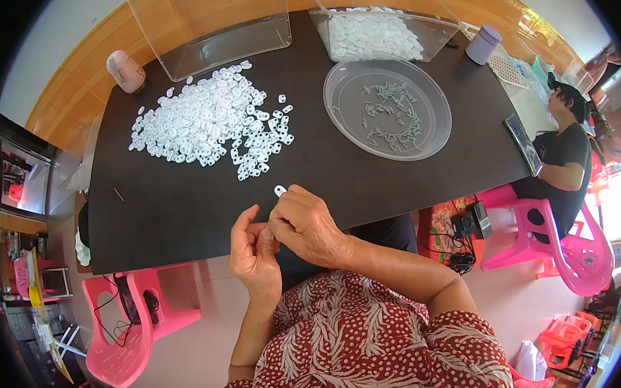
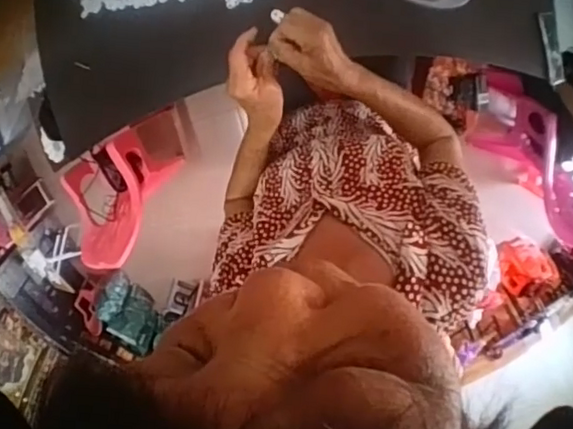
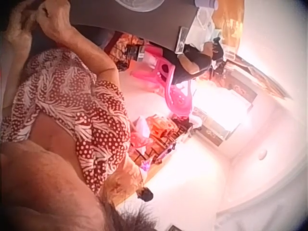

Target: Assembling small plastic parts by manually inserting small metal pins into them.

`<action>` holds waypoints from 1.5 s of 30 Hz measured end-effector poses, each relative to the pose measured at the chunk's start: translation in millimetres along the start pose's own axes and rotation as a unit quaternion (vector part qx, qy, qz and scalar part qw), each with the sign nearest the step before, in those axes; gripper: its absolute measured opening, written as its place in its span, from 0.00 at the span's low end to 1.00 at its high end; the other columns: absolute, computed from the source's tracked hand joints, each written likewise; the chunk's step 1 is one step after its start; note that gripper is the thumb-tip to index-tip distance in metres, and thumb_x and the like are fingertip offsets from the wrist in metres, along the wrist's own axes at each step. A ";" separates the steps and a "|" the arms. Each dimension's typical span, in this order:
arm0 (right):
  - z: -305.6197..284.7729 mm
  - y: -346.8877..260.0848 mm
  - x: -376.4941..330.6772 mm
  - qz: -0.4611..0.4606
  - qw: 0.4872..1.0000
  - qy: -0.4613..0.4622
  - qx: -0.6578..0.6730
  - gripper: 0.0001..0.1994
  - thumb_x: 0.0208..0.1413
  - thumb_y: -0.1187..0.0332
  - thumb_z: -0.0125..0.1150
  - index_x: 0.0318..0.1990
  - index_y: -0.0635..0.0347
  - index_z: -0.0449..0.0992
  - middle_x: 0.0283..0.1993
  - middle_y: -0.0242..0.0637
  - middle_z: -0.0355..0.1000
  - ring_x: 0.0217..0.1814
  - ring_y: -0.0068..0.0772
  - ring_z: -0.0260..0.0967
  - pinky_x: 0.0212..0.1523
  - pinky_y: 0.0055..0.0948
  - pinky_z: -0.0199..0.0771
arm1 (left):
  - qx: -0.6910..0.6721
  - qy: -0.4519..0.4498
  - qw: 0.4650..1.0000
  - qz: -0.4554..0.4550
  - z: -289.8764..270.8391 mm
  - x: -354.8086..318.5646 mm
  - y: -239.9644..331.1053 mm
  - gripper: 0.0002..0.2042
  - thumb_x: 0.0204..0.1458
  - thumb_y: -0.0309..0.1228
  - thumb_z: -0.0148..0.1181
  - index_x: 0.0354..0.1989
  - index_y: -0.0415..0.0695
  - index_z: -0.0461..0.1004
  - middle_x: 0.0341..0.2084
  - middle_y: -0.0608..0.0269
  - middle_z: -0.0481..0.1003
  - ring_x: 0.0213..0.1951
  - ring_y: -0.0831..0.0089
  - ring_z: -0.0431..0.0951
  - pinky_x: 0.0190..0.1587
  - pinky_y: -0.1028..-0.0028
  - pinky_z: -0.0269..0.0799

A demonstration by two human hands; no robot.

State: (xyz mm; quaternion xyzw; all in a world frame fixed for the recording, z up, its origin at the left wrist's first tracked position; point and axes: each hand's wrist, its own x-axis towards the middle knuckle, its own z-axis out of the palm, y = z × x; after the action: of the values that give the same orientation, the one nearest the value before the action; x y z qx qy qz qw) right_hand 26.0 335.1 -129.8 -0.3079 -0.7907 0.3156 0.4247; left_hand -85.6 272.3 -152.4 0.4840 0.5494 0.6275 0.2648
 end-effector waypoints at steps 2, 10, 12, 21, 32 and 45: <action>1.1 1.4 -1.7 0.012 1.000 0.016 0.009 0.04 0.45 0.77 0.57 0.23 0.62 0.69 0.22 0.36 0.65 0.26 0.36 0.60 0.27 0.33 0.62 | -0.009 0.011 1.000 -0.005 0.6 1.5 0.5 0.14 0.53 0.15 0.52 0.48 0.36 0.68 0.22 0.64 0.71 0.22 0.80 0.68 0.26 0.81 0.68; -12.5 -9.0 13.4 0.013 1.000 -0.004 0.019 0.01 0.45 0.77 0.59 0.26 0.62 0.73 0.24 0.35 0.66 0.28 0.37 0.61 0.29 0.33 0.63 | 0.090 -0.005 0.993 0.071 -10.7 11.5 3.6 0.14 0.50 0.15 0.54 0.46 0.35 0.69 0.23 0.60 0.72 0.23 0.75 0.71 0.26 0.78 0.69; -14.2 -7.7 15.2 -0.017 1.000 -0.024 0.009 0.02 0.45 0.77 0.59 0.26 0.61 0.72 0.24 0.35 0.66 0.28 0.37 0.61 0.29 0.33 0.63 | 0.103 -0.009 0.991 0.080 -11.5 10.3 2.9 0.14 0.50 0.14 0.54 0.46 0.35 0.70 0.24 0.59 0.72 0.24 0.74 0.72 0.27 0.77 0.69; -4.2 -6.3 7.2 -0.028 0.999 -0.024 0.019 0.04 0.43 0.79 0.57 0.22 0.62 0.68 0.23 0.35 0.66 0.26 0.39 0.60 0.28 0.35 0.62 | 0.082 0.005 0.995 0.065 -10.5 4.6 6.6 0.15 0.49 0.13 0.54 0.46 0.34 0.70 0.24 0.59 0.73 0.24 0.75 0.72 0.26 0.78 0.69; 1.1 -10.4 5.2 -0.030 0.999 0.006 -0.011 0.09 0.41 0.80 0.60 0.34 0.66 0.74 0.31 0.39 0.71 0.31 0.39 0.64 0.31 0.32 0.66 | 0.002 0.025 1.000 0.005 -14.0 7.0 11.0 0.14 0.53 0.17 0.53 0.48 0.36 0.68 0.22 0.64 0.71 0.22 0.81 0.68 0.25 0.81 0.67; 10.7 -14.8 3.6 -0.145 0.982 0.062 -0.101 0.17 0.36 0.79 0.65 0.39 0.70 0.73 0.34 0.45 0.71 0.30 0.43 0.67 0.28 0.32 0.69 | -0.151 0.038 0.985 -0.075 -12.2 12.2 23.8 0.12 0.56 0.21 0.52 0.49 0.35 0.66 0.24 0.66 0.71 0.24 0.84 0.66 0.27 0.84 0.66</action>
State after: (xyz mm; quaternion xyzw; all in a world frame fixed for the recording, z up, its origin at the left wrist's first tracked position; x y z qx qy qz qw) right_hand 11.9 326.1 -121.5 -0.2505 -0.8268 0.1497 0.4809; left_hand -96.6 271.5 -125.2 0.3717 0.4929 0.6992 0.3605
